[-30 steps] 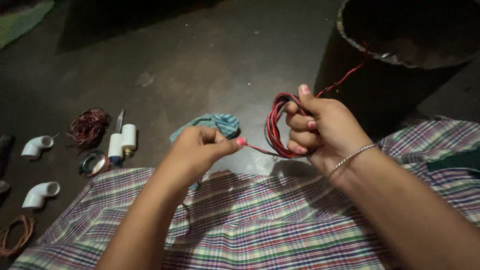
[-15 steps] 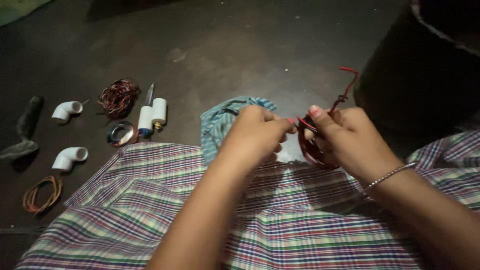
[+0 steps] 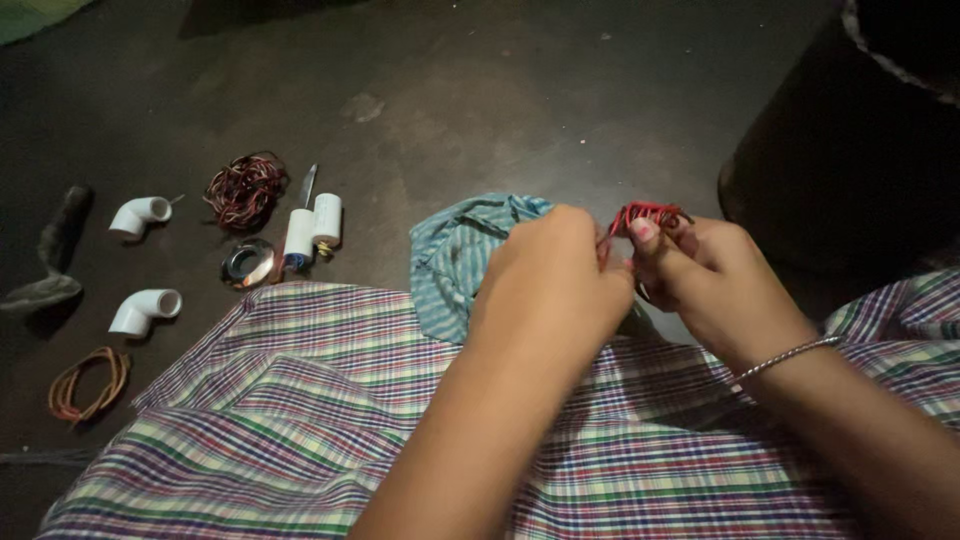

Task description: The person sits on the floor and coils a length of red and black electrical wire by hand. They wrap the wire into a neat bundle and place it on the floor.

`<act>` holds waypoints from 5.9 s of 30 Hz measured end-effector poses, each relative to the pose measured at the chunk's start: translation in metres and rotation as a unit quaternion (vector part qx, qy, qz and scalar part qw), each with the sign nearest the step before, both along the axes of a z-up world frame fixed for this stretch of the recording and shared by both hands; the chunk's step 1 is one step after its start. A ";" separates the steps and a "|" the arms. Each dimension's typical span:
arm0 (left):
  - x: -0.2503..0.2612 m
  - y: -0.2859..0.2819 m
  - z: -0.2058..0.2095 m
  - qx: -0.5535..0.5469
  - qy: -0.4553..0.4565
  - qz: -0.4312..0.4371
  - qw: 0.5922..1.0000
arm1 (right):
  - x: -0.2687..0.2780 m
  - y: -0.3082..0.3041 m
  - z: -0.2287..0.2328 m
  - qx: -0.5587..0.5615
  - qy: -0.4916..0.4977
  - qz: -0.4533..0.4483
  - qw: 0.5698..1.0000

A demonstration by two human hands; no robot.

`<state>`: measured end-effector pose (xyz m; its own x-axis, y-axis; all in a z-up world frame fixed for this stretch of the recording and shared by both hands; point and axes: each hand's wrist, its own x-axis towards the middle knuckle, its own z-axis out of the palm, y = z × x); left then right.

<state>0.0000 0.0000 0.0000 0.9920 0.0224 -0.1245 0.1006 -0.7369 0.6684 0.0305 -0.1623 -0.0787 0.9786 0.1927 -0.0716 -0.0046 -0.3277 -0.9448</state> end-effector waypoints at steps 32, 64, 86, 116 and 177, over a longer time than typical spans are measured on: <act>-0.029 -0.029 -0.018 -0.197 0.079 -0.260 0.942 | 0.021 -0.019 0.024 0.391 0.040 -0.100 0.914; -0.004 -0.003 -0.046 -0.022 -0.093 -0.158 0.983 | 0.005 -0.017 0.034 0.390 0.164 -0.022 0.906; 0.003 -0.013 -0.086 -0.349 0.213 -0.151 0.900 | 0.019 -0.025 0.022 0.434 0.177 -0.034 0.883; 0.036 0.034 -0.050 -0.141 0.042 0.038 0.988 | 0.000 0.008 0.046 -0.007 0.165 0.017 0.986; 0.016 0.012 -0.055 -0.328 0.212 -0.123 0.912 | 0.022 -0.035 0.025 0.606 0.131 -0.062 0.782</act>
<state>0.0165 0.0121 -0.0553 0.8165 -0.4111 -0.4055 0.3387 -0.2277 0.9129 0.0528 -0.1978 -0.0532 0.9774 0.1791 -0.1121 -0.2112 0.8256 -0.5232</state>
